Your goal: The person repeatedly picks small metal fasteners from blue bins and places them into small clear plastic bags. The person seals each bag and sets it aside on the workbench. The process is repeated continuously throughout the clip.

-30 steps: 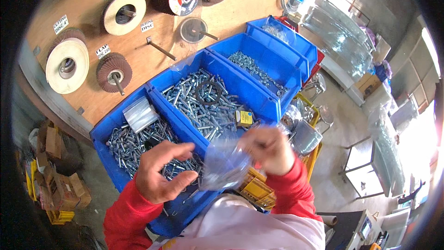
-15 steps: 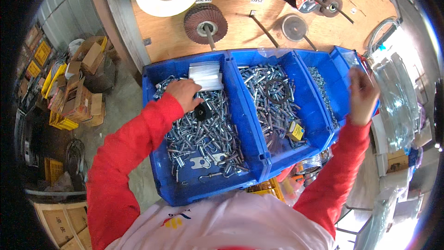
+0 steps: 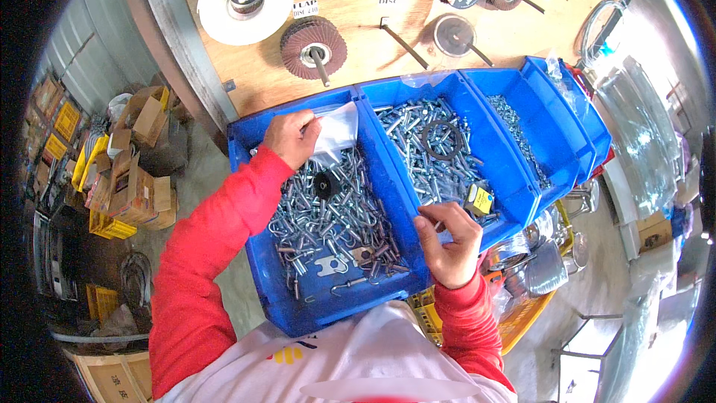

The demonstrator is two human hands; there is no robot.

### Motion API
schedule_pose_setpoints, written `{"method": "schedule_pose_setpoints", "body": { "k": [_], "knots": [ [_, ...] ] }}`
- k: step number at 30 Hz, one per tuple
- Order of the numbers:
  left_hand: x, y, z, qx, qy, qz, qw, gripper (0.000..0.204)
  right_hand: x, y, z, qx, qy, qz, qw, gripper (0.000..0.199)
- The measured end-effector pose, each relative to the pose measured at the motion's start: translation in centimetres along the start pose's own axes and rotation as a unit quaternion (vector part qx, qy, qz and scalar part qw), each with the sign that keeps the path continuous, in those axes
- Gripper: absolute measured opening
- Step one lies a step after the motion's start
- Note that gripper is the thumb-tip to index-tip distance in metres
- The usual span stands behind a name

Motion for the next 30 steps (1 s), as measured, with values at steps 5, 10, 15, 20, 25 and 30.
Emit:
{"method": "schedule_pose_setpoints", "body": {
  "k": [5,10,15,20,25,30],
  "knots": [
    [-2.3,-8.0,2.4,-0.176,0.057,0.007,0.983,0.051,-0.1,1.3,-3.1,-0.059,0.024,0.107,0.992,0.107],
    [-5.1,-11.4,5.0,-0.329,0.212,0.069,0.918,0.05,0.1,1.0,-5.2,0.18,0.237,-0.135,0.945,0.025],
    [-8.9,-11.1,7.6,-0.548,0.201,0.271,0.766,0.03,-2.2,0.2,-4.4,0.147,0.132,-0.216,0.956,0.011],
    [-12.9,-12.2,6.4,-0.543,0.112,0.347,0.756,0.022,-2.8,-0.1,-5.6,0.07,0.136,-0.278,0.948,0.018],
    [-13.7,-13.4,6.3,-0.412,0.092,0.311,0.851,0.024,-2.5,1.7,-5.7,-0.009,-0.069,-0.029,0.997,0.042],
    [-13.9,-15.5,5.0,-0.308,0.101,0.184,0.928,0.027,-5.7,3.3,-5.6,0.138,0.193,-0.139,0.961,0.017]
  ]
}}
Point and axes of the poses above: each hand's wrist, its own x-axis towards the middle knuckle, its own z-axis out of the back of the hand, y = z × x, the point moved 1 cm from there along x, towards the middle knuckle, and after that the axes turned 10 degrees about -z, right-handed, at the moved point
